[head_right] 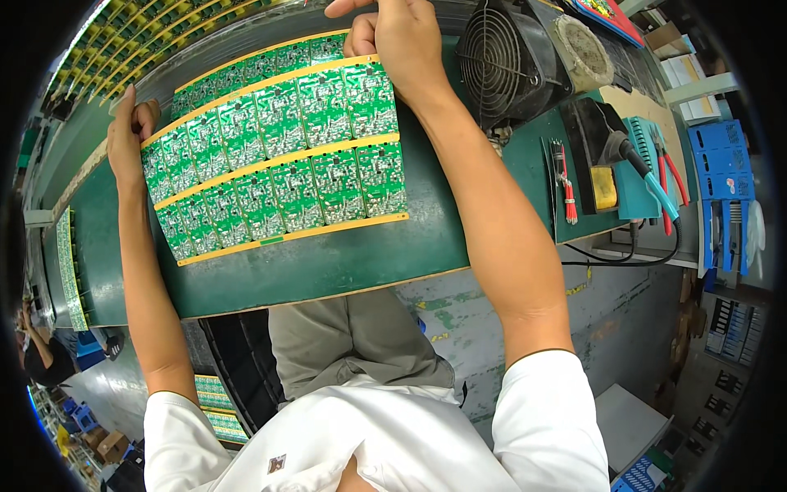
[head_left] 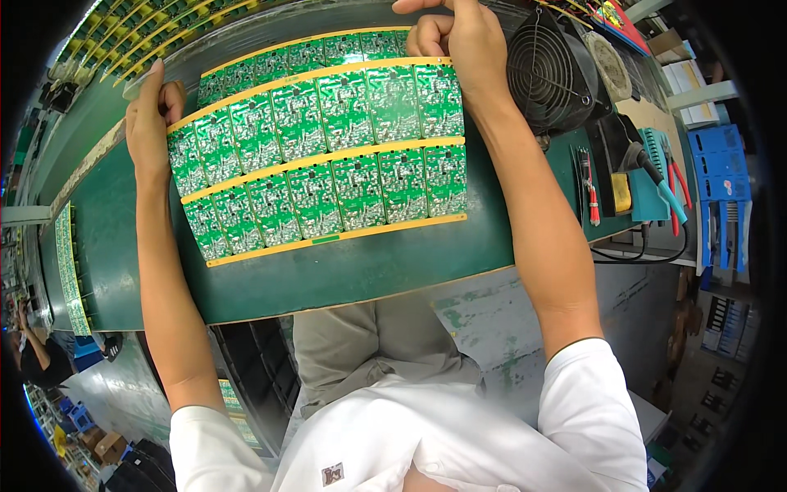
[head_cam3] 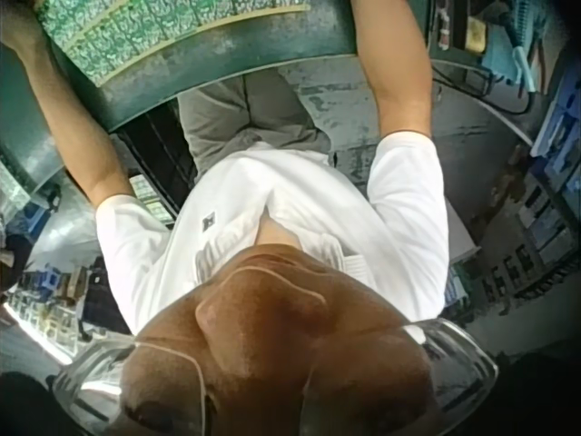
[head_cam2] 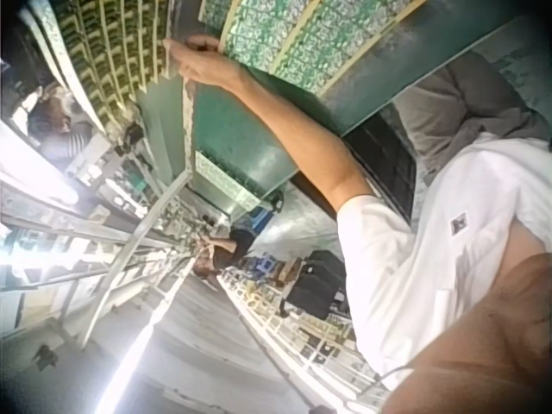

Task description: Inspecting and organizing stacks of printed circuit boards on an assembly line conveyor.

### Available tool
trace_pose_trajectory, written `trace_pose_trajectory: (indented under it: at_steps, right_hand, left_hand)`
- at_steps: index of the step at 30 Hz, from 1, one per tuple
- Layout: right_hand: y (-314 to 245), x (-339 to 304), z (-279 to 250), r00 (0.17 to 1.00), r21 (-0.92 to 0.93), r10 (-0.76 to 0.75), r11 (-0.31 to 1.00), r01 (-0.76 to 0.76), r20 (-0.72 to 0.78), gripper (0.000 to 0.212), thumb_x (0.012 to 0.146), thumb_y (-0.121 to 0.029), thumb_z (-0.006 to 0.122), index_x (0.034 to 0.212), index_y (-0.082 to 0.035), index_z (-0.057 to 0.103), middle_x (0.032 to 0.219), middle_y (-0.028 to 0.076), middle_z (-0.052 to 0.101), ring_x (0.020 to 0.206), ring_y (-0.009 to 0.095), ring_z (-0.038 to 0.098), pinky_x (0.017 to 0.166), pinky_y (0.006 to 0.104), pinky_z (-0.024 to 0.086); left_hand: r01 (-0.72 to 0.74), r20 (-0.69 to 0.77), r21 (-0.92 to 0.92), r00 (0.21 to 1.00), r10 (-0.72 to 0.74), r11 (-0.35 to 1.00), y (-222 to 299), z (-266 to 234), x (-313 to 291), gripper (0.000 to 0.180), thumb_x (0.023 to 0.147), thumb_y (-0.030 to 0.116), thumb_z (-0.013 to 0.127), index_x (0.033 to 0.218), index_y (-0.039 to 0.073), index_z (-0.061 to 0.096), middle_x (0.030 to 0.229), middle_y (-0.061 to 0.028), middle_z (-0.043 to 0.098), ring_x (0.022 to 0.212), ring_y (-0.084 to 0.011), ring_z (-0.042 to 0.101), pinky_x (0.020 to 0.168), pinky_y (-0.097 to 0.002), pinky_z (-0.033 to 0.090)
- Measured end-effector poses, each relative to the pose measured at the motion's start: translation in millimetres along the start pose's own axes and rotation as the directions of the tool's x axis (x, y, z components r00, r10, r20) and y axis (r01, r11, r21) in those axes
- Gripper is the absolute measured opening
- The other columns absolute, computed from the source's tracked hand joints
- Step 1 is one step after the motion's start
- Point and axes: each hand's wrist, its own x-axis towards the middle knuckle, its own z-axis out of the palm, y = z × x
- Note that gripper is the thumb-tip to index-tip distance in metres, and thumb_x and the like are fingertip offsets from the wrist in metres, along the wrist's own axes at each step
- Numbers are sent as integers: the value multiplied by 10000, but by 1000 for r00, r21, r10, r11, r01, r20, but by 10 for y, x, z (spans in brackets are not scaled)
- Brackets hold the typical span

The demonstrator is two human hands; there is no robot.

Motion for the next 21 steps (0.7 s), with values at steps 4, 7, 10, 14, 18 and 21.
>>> trace_pose_trajectory:
  at_steps: [4,7,10,14,18,21]
  right_hand:
    - [11,13,8,1000,-9,-6,1000,6,-13,535,1044,-360,325,835,12,647,393,14,406,300,108,321,374,222,333]
    - [21,3,9,1000,-15,-12,1000,12,-21,542,1044,-366,321,833,12,648,390,14,403,298,108,319,372,221,331]
    - [25,-13,19,999,-21,-20,1000,19,-27,548,1043,-372,318,832,11,649,388,14,401,296,108,318,371,221,329]
    - [28,-13,15,999,-29,-29,999,28,-35,558,1042,-380,314,830,11,650,385,13,398,294,108,316,369,220,326]
    - [33,-31,17,998,-39,-38,999,36,-46,567,1041,-388,310,828,11,651,382,12,395,292,108,314,367,219,324]
    - [36,-33,23,998,-44,-44,998,42,-52,574,1040,-394,306,826,10,652,380,12,392,290,108,312,365,218,322]
  left_hand:
    - [24,-7,19,1000,-24,1000,23,13,-12,555,1000,340,397,492,132,322,520,17,285,557,-103,299,594,-240,243]
    - [39,-12,48,999,-38,998,52,35,-30,554,999,340,399,492,133,320,523,17,286,558,-101,300,586,-238,237]
    - [27,-10,31,1000,-27,999,36,27,-28,557,986,371,406,489,133,330,523,25,298,538,-85,278,554,-235,208]
    - [14,-5,12,1000,-14,1000,26,23,-22,561,975,400,410,486,133,339,523,32,310,517,-69,256,522,-232,179]
    - [11,3,4,1000,-11,1000,27,25,-20,561,978,398,403,487,135,338,522,32,310,518,-69,257,521,-233,179]
    - [35,15,-21,999,-35,999,44,10,-18,559,989,378,393,489,136,325,525,20,289,546,-94,284,561,-238,216]
